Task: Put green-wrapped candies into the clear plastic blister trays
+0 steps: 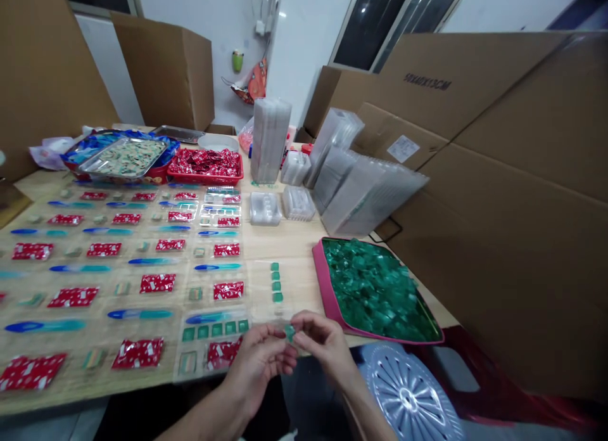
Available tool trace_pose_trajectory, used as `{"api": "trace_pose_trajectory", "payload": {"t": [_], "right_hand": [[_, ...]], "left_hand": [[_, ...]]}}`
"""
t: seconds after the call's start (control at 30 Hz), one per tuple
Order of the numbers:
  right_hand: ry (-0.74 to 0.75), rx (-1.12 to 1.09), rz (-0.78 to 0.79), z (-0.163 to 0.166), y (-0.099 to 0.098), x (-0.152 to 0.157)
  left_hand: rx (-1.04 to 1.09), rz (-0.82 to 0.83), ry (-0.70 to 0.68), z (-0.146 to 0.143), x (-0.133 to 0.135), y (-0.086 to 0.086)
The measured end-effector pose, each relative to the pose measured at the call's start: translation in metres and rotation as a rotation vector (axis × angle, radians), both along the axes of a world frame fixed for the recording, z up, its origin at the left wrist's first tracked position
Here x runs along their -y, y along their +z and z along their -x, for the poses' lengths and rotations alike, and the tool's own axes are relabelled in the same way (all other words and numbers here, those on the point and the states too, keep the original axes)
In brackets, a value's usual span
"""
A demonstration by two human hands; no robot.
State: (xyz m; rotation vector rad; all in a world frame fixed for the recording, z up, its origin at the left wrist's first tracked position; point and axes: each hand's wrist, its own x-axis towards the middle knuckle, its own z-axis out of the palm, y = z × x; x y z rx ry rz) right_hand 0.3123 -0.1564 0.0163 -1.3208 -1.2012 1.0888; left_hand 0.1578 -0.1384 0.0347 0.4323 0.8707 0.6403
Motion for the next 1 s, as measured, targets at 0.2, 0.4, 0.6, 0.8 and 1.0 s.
{"api": "trace_pose_trajectory", "payload": {"t": [0.2,0.4,0.6,0.8,1.0], "right_hand": [[0.022,0.474,-0.132,-0.01,-0.018,-0.03],[0.151,0.784,-0.249,-0.005,-0.026,-0.041],[0.233,0.917,-0.323,0.0,-0.026,-0.039],[0.045,0.636,-0.309,-0.009,-0.027,-0.04],[0.12,0.689,-0.296,-0.007,-0.028,-0.056]], "left_hand": [[-0.532,-0.761,-0.386,0.007,0.013,-0.004],[-1.111,-1.532,-0.62,0.016,0.006,-0.026],[-1.211,-1.663,-0.75,0.013,-0.003,-0.03],[-1.227,-1.684,-0.773,0.011,-0.004,-0.025],[-1.252,-1.69,-0.777,0.01,-0.008,-0.029]]}}
